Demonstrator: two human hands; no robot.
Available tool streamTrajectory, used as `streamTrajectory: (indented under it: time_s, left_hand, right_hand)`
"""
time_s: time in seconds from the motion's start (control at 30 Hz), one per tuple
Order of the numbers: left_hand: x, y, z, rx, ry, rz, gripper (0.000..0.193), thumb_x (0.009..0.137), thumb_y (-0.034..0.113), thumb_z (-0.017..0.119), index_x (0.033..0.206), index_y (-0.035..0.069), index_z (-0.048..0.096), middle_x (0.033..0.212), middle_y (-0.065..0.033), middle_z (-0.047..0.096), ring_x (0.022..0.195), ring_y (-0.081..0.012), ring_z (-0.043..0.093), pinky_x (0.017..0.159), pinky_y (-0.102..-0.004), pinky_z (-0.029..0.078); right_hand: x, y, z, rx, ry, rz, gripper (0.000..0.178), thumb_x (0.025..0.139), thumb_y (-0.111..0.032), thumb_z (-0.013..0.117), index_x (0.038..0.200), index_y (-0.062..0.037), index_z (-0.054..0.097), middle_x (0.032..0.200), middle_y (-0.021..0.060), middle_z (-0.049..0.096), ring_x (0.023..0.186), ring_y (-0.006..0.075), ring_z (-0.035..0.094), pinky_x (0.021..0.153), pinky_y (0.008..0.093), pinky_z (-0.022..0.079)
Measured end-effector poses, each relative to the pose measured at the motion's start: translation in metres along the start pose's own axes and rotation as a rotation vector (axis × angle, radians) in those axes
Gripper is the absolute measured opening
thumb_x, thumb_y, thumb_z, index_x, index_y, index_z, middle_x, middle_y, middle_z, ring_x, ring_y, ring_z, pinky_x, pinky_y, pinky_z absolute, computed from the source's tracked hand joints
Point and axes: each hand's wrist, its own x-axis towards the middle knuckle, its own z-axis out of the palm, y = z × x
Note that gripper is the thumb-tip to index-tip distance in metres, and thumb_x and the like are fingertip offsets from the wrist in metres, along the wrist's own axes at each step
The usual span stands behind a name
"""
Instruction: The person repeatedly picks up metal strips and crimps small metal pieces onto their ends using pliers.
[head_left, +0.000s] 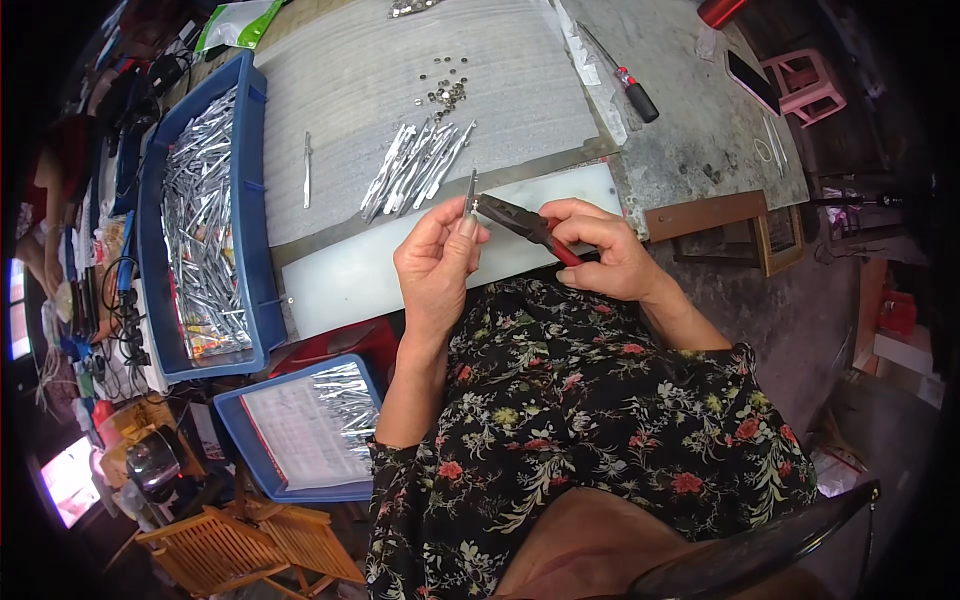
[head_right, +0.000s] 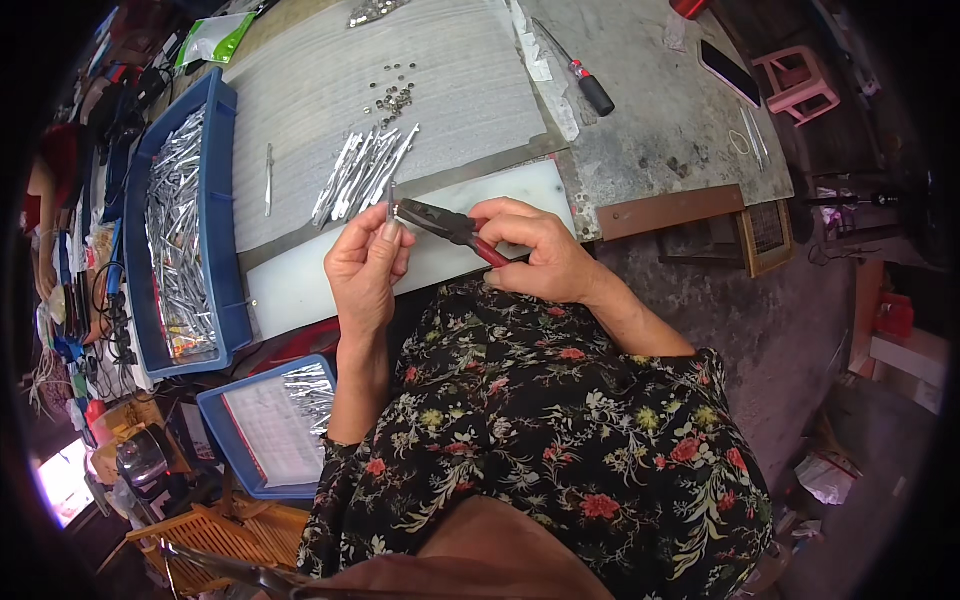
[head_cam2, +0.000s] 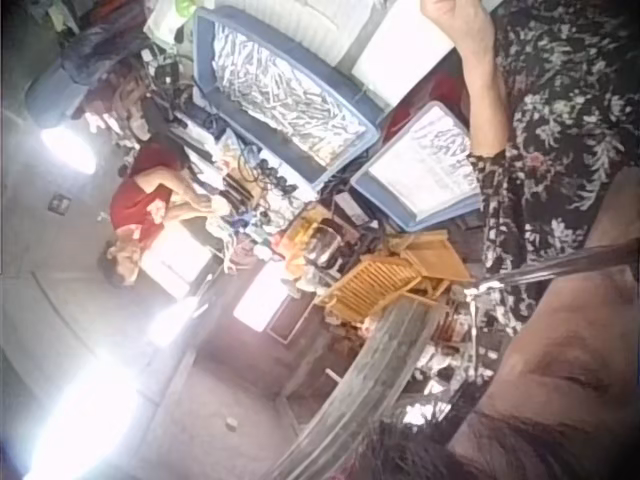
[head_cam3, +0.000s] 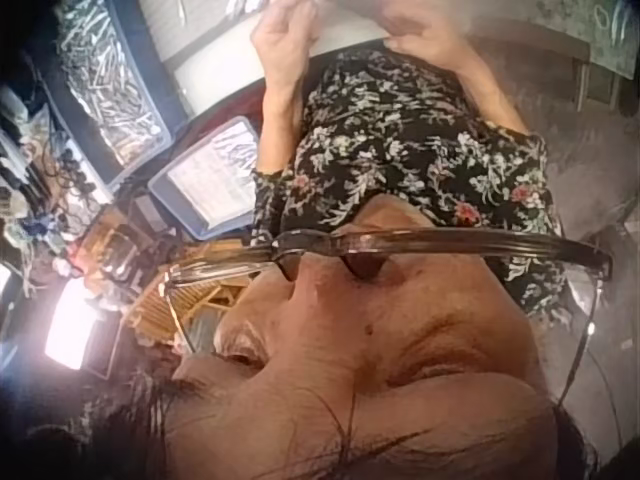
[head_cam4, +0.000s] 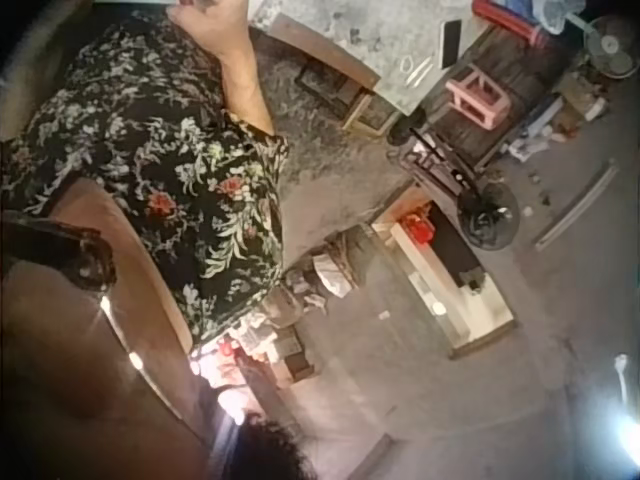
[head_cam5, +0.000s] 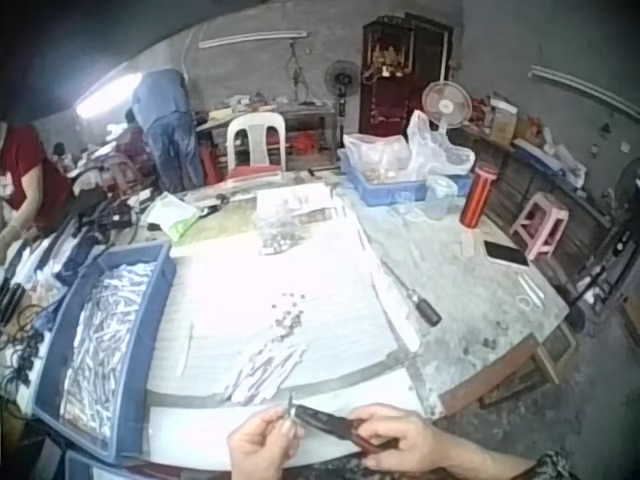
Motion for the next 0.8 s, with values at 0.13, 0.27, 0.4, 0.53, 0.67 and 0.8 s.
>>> streamTrajectory:
  time_s: [0.13,0.27,0.4,0.53,0.67,0.8]
  left_hand:
    - [-0.001,-0.001,0.000,-0.003,0.009,-0.007,0.022,0.083,0.005,0.052,0.103,-0.005,0.053,0.070,-0.0068,0.057,0.051,-0.0055,0.043,0.044,-0.0156,0.033]
    - [-0.002,0.001,0.002,0.011,0.019,-0.005,0.022,0.083,0.006,0.052,0.102,-0.005,0.053,0.070,-0.0061,0.057,0.050,-0.0051,0.042,0.044,-0.0157,0.032]
    - [-0.002,-0.001,0.001,0.034,0.029,0.000,0.022,0.083,0.006,0.052,0.102,-0.004,0.054,0.070,-0.0055,0.057,0.050,-0.0045,0.041,0.044,-0.0155,0.031]
    - [-0.003,-0.001,0.001,0.059,0.016,-0.005,0.021,0.083,0.006,0.053,0.101,-0.004,0.054,0.070,-0.0049,0.057,0.050,-0.0042,0.041,0.044,-0.0156,0.031]
    - [-0.006,-0.006,0.003,0.181,0.039,0.080,0.021,0.084,0.007,0.052,0.101,-0.004,0.055,0.070,-0.0039,0.056,0.051,-0.0036,0.041,0.045,-0.0154,0.031]
    - [-0.006,-0.016,0.002,0.510,0.087,0.501,0.021,0.084,0.008,0.052,0.102,-0.004,0.055,0.070,-0.0028,0.056,0.051,-0.0024,0.040,0.045,-0.0146,0.029]
  right_hand:
    - [0.000,0.000,0.000,-0.022,-0.004,0.006,0.023,0.056,-0.003,0.064,0.077,-0.0010,0.054,0.104,0.0129,0.051,0.092,0.0203,0.051,0.078,0.0290,0.040]
    - [0.000,0.000,0.001,-0.057,0.004,-0.025,0.023,0.056,-0.003,0.064,0.076,-0.0010,0.054,0.104,0.0135,0.052,0.093,0.0220,0.052,0.079,0.0300,0.040]
    - [0.001,-0.001,0.001,-0.071,0.001,-0.019,0.023,0.056,-0.004,0.065,0.076,-0.0011,0.054,0.103,0.0140,0.052,0.093,0.0229,0.052,0.079,0.0307,0.040]
    - [-0.001,0.001,0.001,-0.089,0.004,-0.033,0.022,0.057,-0.004,0.065,0.076,-0.0012,0.054,0.101,0.0144,0.052,0.090,0.0237,0.053,0.077,0.0301,0.041]
    - [0.001,-0.003,-0.003,-0.104,-0.058,-0.014,0.020,0.057,-0.002,0.063,0.074,-0.0001,0.053,0.100,0.0138,0.053,0.085,0.0210,0.053,0.073,0.0277,0.042]
    - [-0.002,0.007,-0.006,0.444,-0.126,0.273,0.018,0.057,0.001,0.061,0.072,0.0010,0.052,0.100,0.0118,0.054,0.081,0.0144,0.052,0.070,0.0251,0.041]
